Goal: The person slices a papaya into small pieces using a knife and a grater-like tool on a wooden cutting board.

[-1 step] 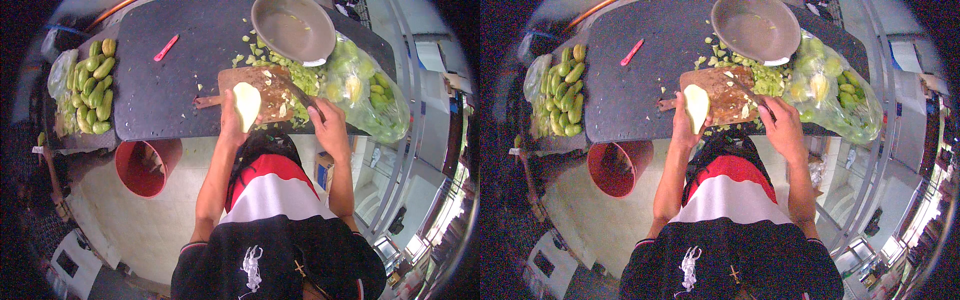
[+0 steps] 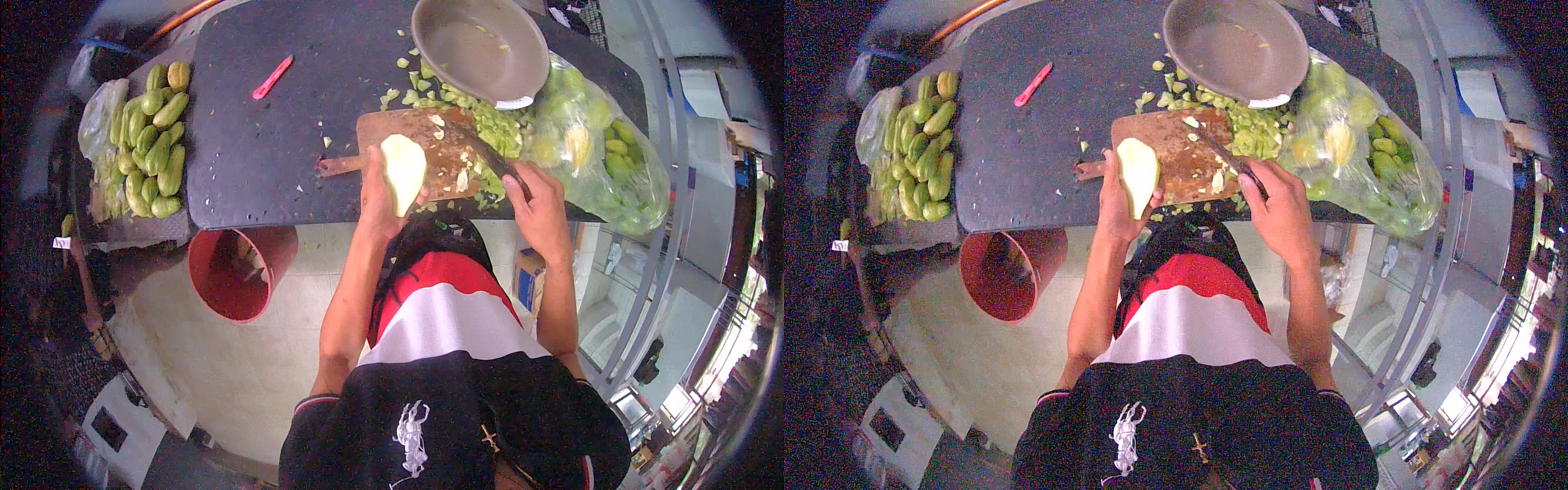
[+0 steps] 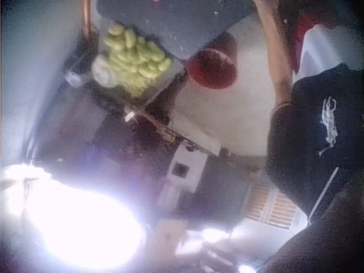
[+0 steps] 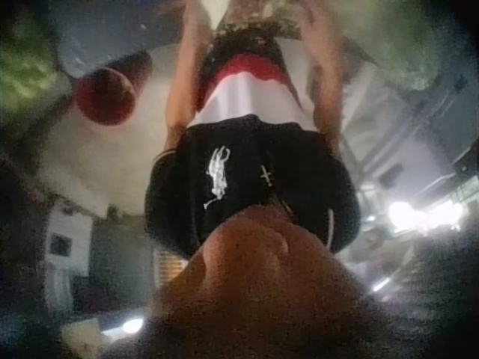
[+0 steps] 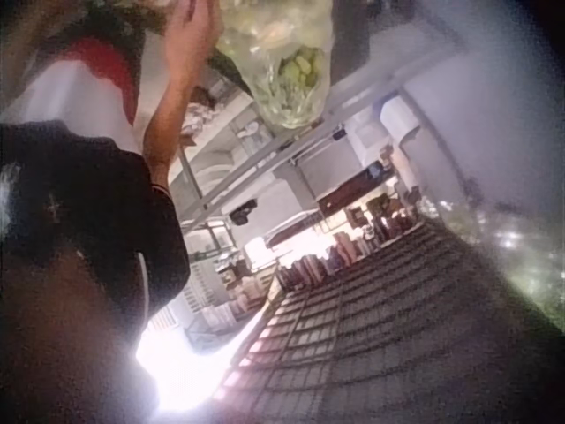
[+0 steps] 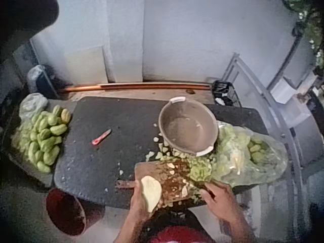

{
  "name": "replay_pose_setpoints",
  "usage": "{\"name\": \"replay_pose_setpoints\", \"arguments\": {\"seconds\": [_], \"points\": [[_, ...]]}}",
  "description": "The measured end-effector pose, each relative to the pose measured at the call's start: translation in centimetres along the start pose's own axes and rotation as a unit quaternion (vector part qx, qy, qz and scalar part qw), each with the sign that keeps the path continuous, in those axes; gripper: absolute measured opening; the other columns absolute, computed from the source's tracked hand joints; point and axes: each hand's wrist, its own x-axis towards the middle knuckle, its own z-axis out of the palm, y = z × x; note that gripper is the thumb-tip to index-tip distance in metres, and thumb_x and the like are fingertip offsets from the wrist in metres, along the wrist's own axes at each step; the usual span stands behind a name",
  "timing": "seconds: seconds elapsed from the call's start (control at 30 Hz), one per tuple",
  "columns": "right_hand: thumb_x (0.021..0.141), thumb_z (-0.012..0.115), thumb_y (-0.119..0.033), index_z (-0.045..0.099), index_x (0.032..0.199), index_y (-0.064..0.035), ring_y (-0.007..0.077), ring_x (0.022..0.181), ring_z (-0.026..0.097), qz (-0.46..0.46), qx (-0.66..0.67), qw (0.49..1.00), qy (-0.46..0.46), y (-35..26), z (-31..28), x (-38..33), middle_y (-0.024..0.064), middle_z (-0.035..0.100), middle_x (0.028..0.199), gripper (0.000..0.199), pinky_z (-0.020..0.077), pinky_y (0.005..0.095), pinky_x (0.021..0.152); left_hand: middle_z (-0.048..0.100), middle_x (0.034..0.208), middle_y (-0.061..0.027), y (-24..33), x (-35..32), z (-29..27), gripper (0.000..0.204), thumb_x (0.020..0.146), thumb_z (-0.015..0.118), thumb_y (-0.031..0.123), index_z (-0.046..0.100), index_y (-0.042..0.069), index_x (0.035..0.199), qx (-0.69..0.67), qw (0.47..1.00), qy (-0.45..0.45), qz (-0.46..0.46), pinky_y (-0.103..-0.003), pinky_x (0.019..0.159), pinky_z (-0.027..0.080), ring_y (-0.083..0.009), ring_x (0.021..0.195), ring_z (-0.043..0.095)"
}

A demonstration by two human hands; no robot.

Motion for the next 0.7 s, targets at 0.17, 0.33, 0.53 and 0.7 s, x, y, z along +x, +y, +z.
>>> {"name": "replay_pose_setpoints", "arguments": {"seconds": [0.17, 0.33, 0.53, 0.7], "points": [[0.095, 0.059, -0.02, 0.064, 0.11, 0.0023, 0.0361, 0.089, 0.065, 0.024, 0.007, 1.0, -0.016, 0.5, 1.0, 0.3, 0.0213, 0.067, 0.097, 0.027, 0.0499, 0.0414, 0.082, 0.063, 0.083, -0.0081, -0.2, -0.2, -1.7, 0.048, 0.1, 0.048, 0.051, 0.056, 0.006, 0.111, 0.049, 0.998, 0.023, 0.027, -0.031, 0.049, 0.049, -0.022, 0.062, 0.061], [0.097, 0.058, -0.024, 0.064, 0.105, 0.0025, 0.0322, 0.081, 0.063, 0.081, 0.012, 0.994, -0.07, 5.7, 4.9, 0.8, 0.0205, 0.066, 0.087, 0.028, 0.0484, 0.0418, 0.076, 0.063, 0.109, -0.0099, -1.6, -0.8, -13.4, 0.043, 0.095, 0.062, 0.036, 0.055, 0.004, 0.122, -0.057, 0.982, 0.09, 0.158, -0.038, 0.077, 0.055, -0.0242, 0.09, 0.064], [0.094, 0.06, -0.024, 0.064, 0.101, 0.0, 0.0324, 0.066, 0.058, 0.094, -0.025, 0.982, -0.163, 10.4, 9.4, -0.3, 0.0181, 0.06, 0.071, 0.025, 0.0444, 0.0423, 0.063, 0.057, 0.127, -0.0132, 2.7, -9.9, -43.1, 0.043, 0.096, 0.061, 0.026, 0.05, 0.003, 0.13, -0.085, 0.905, 0.165, 0.383, -0.044, 0.1, 0.049, -0.0278, 0.115, 0.057], [0.094, 0.059, -0.021, 0.065, 0.106, -0.0006, 0.0371, 0.069, 0.06, 0.088, -0.054, 0.982, -0.155, 12.0, 9.9, -0.3, 0.0222, 0.064, 0.078, 0.025, 0.0473, 0.0426, 0.067, 0.058, 0.126, -0.0167, 9.3, -11.8, -43.3, 0.039, 0.096, 0.055, 0.019, 0.048, -0.001, 0.129, 0.164, 0.878, 0.336, 0.299, -0.042, 0.1, 0.05, -0.032, 0.118, 0.057]]}}
